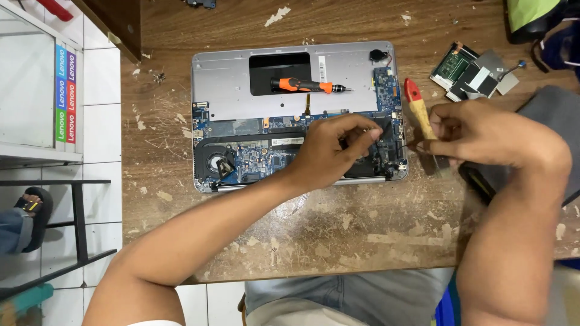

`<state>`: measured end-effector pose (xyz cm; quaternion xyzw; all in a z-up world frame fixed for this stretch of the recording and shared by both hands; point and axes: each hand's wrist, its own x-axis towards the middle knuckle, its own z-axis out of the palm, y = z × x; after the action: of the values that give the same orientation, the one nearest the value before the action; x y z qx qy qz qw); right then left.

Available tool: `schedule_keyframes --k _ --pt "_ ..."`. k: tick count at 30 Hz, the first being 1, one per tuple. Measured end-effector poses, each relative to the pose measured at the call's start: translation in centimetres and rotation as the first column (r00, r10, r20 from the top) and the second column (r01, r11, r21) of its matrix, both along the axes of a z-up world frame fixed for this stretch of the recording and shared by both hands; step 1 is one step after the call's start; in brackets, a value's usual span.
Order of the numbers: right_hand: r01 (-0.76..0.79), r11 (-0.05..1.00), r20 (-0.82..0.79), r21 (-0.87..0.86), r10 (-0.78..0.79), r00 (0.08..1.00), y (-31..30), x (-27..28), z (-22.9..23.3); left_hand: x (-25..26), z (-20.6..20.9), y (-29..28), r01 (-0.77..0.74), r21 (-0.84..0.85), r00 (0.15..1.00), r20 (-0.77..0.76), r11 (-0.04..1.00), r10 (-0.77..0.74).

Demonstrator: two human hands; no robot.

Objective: The person uses a screwdriver to remove screws from the back of a disassembled laptop. They then use a brush to clean the internal components and finally lift the motherboard out of the laptop casing.

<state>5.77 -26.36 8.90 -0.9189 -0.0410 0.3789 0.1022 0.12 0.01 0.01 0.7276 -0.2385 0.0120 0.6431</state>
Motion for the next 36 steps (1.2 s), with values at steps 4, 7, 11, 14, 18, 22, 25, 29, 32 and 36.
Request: schedule_keyframes --k 4,7,11,14,18,22,25,29,32,36 --pt "-0.066 0.998 0.135 0.006 0.064 0.989 -0.7 -0.1 -0.1 0.0 0.6 0.4 0.018 -0.048 0.997 -0.068 0.999 -0.021" --pt "-0.040 0.953 0.248 0.299 -0.038 0.968 -0.6 -0.3 -0.2 0.2 0.9 0.5 0.013 -0.036 0.993 -0.120 0.999 -0.017" --pt "-0.331 0.637 0.487 0.696 -0.081 0.869 -1.5 0.0 -3.5 0.2 1.3 0.5 -0.013 -0.020 0.981 -0.196 1.000 0.008" --pt "-0.426 0.403 0.516 0.810 -0.144 0.844 -0.4 0.2 -6.1 0.3 1.7 0.4 -0.020 0.004 0.963 -0.267 1.000 0.021" --pt "-0.332 0.214 0.391 0.919 -0.372 0.842 1.2 0.8 -9.9 0.1 0.9 0.2 -0.053 -0.162 0.987 -0.158 0.985 0.027" --pt "-0.325 0.227 0.391 0.918 -0.389 0.834 1.9 0.2 -10.7 0.3 0.7 0.1 -0.098 -0.160 0.985 -0.156 0.982 0.073" --pt "-0.356 0.280 0.442 0.891 -0.364 0.820 1.9 0.1 -10.8 0.5 0.2 0.0 -0.112 -0.173 0.983 -0.165 0.979 0.083" --pt "-0.385 0.219 0.442 0.897 -0.392 0.807 1.2 0.3 -10.2 0.3 0.0 -0.1 -0.106 -0.185 0.984 -0.164 0.977 0.075" --pt "-0.393 0.185 0.434 0.901 -0.364 0.824 1.0 0.6 -9.8 0.4 -0.2 -0.2 -0.101 -0.168 0.986 -0.149 0.981 0.076" --pt "-0.408 0.157 0.438 0.899 -0.317 0.841 1.1 0.2 -10.0 0.4 -0.3 -0.2 -0.096 -0.130 0.989 -0.121 0.987 0.081"
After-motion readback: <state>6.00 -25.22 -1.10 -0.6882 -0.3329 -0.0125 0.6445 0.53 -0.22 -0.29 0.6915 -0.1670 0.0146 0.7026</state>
